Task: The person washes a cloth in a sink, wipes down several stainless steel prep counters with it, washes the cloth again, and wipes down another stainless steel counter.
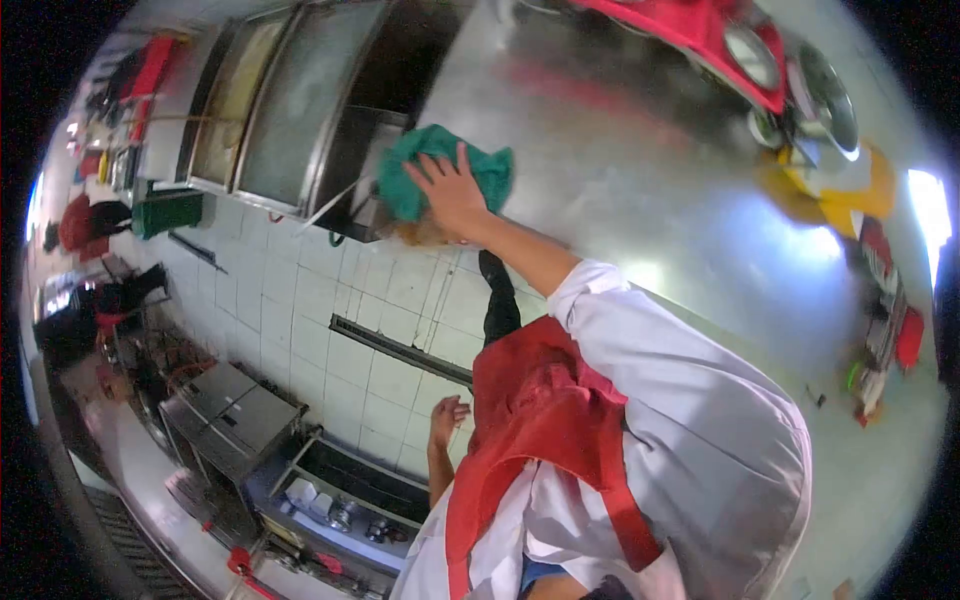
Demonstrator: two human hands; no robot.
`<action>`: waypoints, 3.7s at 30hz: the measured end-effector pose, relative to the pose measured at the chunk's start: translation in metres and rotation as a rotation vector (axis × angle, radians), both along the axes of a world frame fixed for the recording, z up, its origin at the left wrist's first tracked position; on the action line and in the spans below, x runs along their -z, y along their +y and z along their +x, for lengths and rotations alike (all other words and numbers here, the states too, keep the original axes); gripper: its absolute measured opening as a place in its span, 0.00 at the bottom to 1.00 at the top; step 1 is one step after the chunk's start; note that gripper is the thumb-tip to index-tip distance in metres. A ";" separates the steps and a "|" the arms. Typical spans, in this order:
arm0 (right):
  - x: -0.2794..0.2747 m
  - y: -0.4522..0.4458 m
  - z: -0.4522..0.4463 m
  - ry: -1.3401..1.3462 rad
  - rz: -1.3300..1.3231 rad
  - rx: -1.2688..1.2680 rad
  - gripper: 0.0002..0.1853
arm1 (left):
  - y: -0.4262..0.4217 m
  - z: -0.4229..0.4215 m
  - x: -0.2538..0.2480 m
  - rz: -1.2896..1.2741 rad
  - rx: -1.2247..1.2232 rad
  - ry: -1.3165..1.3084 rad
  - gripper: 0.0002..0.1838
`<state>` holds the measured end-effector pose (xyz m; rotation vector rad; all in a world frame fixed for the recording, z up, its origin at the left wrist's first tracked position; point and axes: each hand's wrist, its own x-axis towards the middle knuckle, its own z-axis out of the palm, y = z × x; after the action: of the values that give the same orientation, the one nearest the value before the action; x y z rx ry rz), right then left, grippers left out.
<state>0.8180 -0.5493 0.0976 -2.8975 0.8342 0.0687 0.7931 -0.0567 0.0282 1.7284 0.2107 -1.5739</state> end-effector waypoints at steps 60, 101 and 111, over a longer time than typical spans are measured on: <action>0.028 -0.160 -0.427 -0.568 -0.222 0.739 0.12 | -0.654 -0.297 -0.050 -1.015 0.840 -1.628 0.25; 0.012 -0.046 -0.503 -0.638 -0.554 1.200 0.11 | -0.385 -0.228 -0.094 -1.006 1.014 -0.922 0.21; 0.005 -0.036 -0.527 -0.451 -0.537 1.105 0.16 | -0.299 -0.153 -0.088 -0.769 0.840 -1.012 0.21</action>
<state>0.2910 -0.5849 0.0923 -2.1787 2.3992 -0.9693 0.6396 -0.3559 0.1160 1.7660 -1.5545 -0.8203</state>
